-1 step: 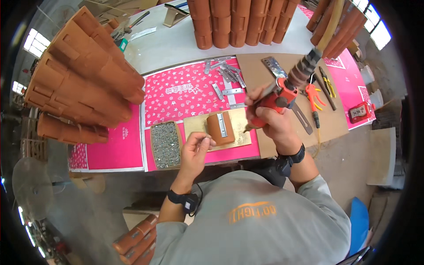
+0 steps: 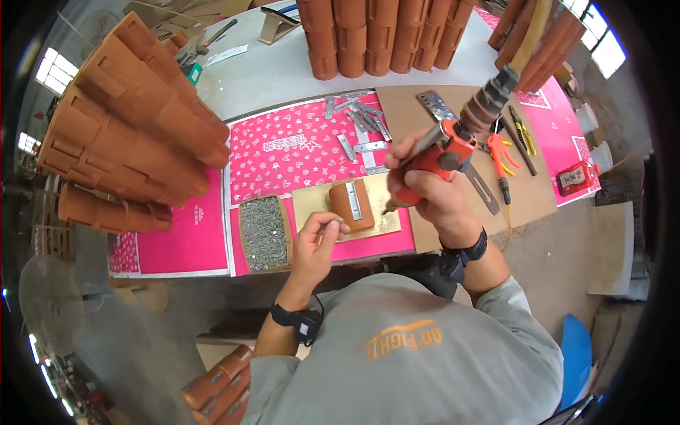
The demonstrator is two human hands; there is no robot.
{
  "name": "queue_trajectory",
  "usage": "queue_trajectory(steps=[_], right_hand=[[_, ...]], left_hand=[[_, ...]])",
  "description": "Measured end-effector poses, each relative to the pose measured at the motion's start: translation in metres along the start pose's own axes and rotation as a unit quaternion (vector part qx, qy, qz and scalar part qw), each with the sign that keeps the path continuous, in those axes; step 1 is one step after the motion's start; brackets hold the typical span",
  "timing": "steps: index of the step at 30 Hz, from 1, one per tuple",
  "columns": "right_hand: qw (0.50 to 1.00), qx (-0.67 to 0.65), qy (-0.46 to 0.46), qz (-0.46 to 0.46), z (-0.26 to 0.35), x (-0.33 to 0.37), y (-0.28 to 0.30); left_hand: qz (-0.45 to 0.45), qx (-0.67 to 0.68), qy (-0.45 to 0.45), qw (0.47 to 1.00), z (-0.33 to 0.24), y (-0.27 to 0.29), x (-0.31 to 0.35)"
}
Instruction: Assembling curved wooden components by attaching metal brackets using a pneumatic screwdriver and pliers.
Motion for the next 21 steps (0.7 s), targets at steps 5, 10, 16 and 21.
queue_trajectory(steps=[5,10,16,21], right_hand=[[0.997,0.033,-0.004,0.066,0.012,-0.008,-0.039],[0.999,0.008,0.0,0.053,0.005,-0.011,-0.041],[0.997,0.028,0.008,0.066,0.005,-0.012,-0.045],[0.996,-0.031,0.025,0.074,0.003,-0.013,-0.041]], left_hand=[[0.019,-0.017,-0.037,0.999,0.004,-0.024,-0.004],[0.007,0.033,-0.036,0.999,0.012,-0.028,-0.001],[-0.003,0.062,-0.044,0.997,0.013,-0.029,0.001],[-0.008,0.087,-0.038,0.995,0.019,-0.032,0.001]])
Point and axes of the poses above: each hand's wrist, its own x-axis away from the middle knuckle, its own y-axis out of the back of the hand, z = x × y, the point moved 10 cm from there along -x, towards the middle knuckle, and after that the axes turned 6 degrees about x, right-handed, at the moved point
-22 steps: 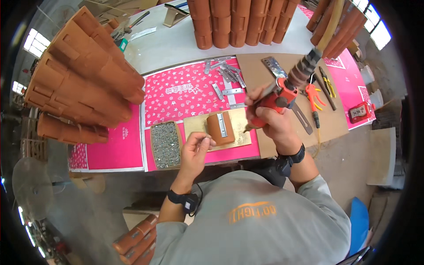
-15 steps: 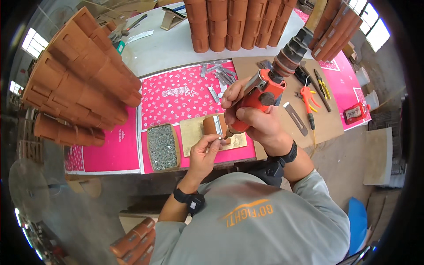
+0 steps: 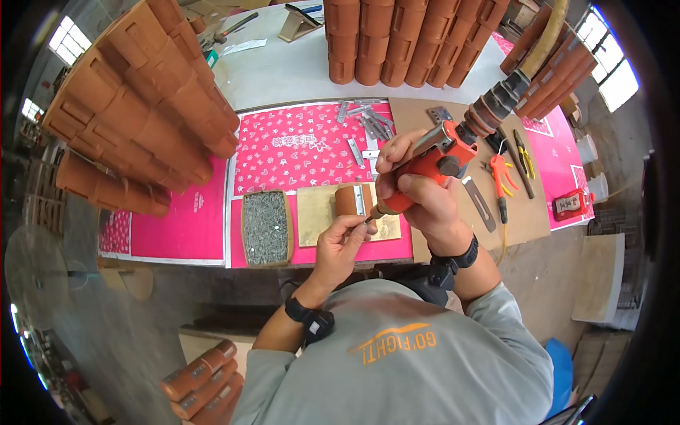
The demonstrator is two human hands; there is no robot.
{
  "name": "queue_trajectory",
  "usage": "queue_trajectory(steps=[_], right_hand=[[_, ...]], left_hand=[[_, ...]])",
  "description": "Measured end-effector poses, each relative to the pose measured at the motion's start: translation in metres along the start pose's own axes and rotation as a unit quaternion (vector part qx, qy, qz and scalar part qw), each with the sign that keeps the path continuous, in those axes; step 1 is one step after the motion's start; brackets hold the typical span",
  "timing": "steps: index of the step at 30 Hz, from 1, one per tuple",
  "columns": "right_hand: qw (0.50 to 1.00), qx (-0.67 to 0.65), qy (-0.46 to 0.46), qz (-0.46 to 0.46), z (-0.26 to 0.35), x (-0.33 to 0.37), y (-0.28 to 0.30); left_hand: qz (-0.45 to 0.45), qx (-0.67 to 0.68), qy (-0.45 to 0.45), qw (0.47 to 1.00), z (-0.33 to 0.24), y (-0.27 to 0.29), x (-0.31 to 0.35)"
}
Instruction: Assembling curved wooden components by attaching metal brackets using a pneumatic screwdriver and pliers.
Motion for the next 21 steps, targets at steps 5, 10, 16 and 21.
queue_trajectory(steps=[5,10,16,21], right_hand=[[1.0,0.003,0.005,0.005,-0.001,0.003,0.002],[0.999,0.038,-0.011,0.002,-0.01,0.009,0.002],[0.998,0.066,-0.018,0.018,-0.017,0.014,0.005],[0.997,0.083,-0.005,-0.002,-0.026,0.01,0.011]], left_hand=[[-0.005,-0.013,-0.009,1.0,-0.001,-0.002,0.001],[-0.025,-0.139,-0.069,0.988,-0.008,0.001,0.001],[-0.026,-0.327,-0.189,0.926,-0.041,-0.009,0.002],[-0.035,-0.365,-0.206,0.907,-0.043,-0.008,-0.009]])
Point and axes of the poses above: each hand's wrist, its own x-axis away from the middle knuckle, its own y-axis out of the back of the hand, z = x × y, the point moved 10 cm from there along -x, towards the middle knuckle, and after that the axes turned 6 degrees about x, right-handed, at the moved point
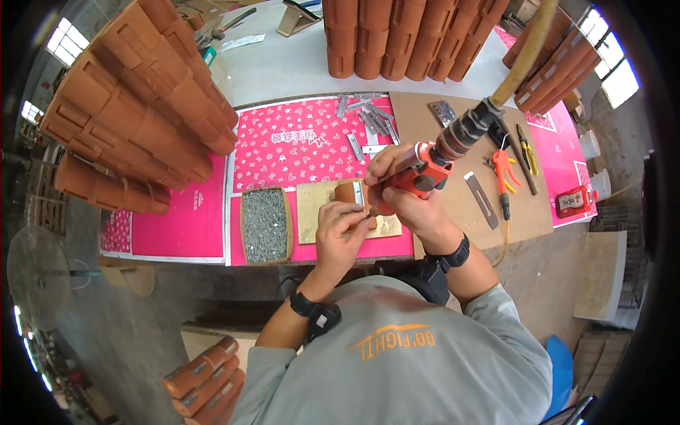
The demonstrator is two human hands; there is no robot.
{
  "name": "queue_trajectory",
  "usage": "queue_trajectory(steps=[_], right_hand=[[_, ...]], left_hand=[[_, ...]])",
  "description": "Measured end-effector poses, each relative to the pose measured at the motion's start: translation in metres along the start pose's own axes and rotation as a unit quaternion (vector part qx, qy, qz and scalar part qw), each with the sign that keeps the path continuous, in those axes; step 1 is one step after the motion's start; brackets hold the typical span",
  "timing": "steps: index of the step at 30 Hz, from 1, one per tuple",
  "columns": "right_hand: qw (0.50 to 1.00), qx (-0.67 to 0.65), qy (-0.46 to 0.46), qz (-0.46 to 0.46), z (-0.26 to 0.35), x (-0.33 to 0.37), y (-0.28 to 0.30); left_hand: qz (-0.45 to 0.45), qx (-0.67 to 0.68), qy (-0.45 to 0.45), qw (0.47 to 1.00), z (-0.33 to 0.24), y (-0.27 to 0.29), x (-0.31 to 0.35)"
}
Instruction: Assembling curved wooden components by attaching metal brackets using a pneumatic screwdriver and pliers.
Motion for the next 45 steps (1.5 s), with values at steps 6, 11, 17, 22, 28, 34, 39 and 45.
queue_trajectory(steps=[6,11,17,22,28,34,39,45], right_hand=[[0.999,0.028,-0.015,-0.012,-0.022,-0.009,0.008],[1.0,0.026,-0.016,0.003,-0.035,-0.009,0.011],[0.997,0.068,0.007,0.026,-0.044,-0.006,0.012],[0.997,0.069,0.002,0.016,-0.048,-0.004,0.014],[0.999,0.015,-0.027,0.012,-0.051,-0.003,0.009],[1.0,0.011,-0.021,0.005,-0.053,-0.003,0.012],[0.995,0.085,0.012,0.044,-0.062,-0.002,0.009],[0.999,0.015,-0.03,0.035,-0.065,0.0,0.008]], left_hand=[[0.008,-0.021,0.049,0.999,0.028,-0.007,-0.003],[0.014,-0.034,0.061,0.997,0.038,-0.011,-0.004],[0.001,-0.035,0.111,0.993,0.046,-0.01,0.001],[0.033,-0.009,0.11,0.993,0.048,-0.012,0.005],[0.069,-0.024,0.032,0.997,0.038,-0.018,0.011],[0.077,-0.043,0.028,0.996,0.042,-0.02,0.012],[0.082,-0.042,0.046,0.995,0.042,-0.018,0.008],[0.035,-0.095,0.025,0.995,0.013,0.026,-0.008]])
Point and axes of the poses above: each hand's wrist, its own x-axis away from the middle knuckle, its own y-axis out of the back of the hand, z = x × y, the point moved 10 cm from there along -x, towards the middle knuckle, and after that the axes turned 6 degrees about x, right-handed, at the moved point
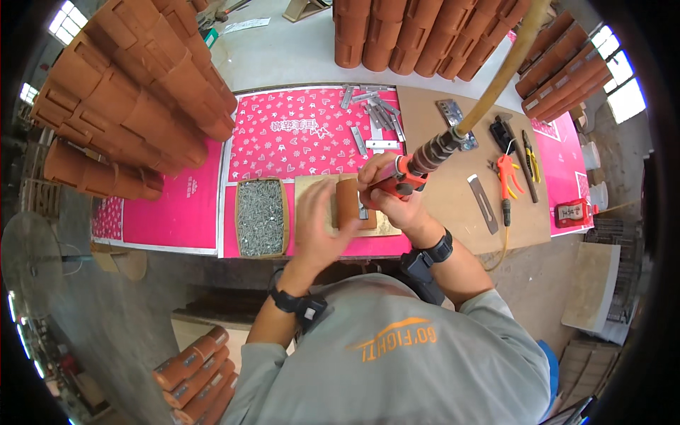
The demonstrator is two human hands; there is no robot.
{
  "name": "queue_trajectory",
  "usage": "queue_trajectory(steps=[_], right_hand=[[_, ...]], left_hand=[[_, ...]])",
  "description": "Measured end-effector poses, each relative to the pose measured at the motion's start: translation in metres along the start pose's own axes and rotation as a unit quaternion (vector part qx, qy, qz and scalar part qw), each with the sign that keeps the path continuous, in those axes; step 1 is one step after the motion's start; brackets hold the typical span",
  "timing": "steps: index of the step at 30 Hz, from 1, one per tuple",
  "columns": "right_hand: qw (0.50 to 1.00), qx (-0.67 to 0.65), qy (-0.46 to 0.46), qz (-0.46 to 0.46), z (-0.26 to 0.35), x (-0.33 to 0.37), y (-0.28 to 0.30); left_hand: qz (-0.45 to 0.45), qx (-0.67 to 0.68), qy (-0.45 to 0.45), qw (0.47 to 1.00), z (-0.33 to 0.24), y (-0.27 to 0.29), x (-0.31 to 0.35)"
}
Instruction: Assembling curved wooden components by attaching metal brackets using a pneumatic screwdriver and pliers.
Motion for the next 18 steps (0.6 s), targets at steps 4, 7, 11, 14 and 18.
queue_trajectory(steps=[4,7,11,14,18], right_hand=[[0.999,0.035,-0.011,0.012,0.006,-0.002,-0.011],[1.0,0.027,0.006,0.011,0.005,-0.005,-0.007],[0.999,0.03,-0.013,-0.016,0.003,-0.006,0.001],[0.999,0.038,-0.006,-0.022,0.002,-0.004,0.002],[0.999,0.022,-0.012,-0.022,0.004,-0.004,-0.001]], left_hand=[[-0.082,-0.235,0.074,0.966,0.033,0.07,-0.003],[0.004,-0.306,0.117,0.945,0.061,0.082,0.003],[0.015,-0.269,0.114,0.956,0.068,0.082,0.001],[0.024,-0.264,0.121,0.956,0.069,0.083,0.002],[-0.006,-0.233,0.128,0.964,0.07,0.092,0.008]])
Point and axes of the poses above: each hand's wrist, its own x-axis away from the middle knuckle, its own y-axis out of the back of the hand, z = x × y, the point moved 10 cm from there along -x, towards the middle knuckle, and after that the axes turned 6 degrees about x, right-handed, at the moved point
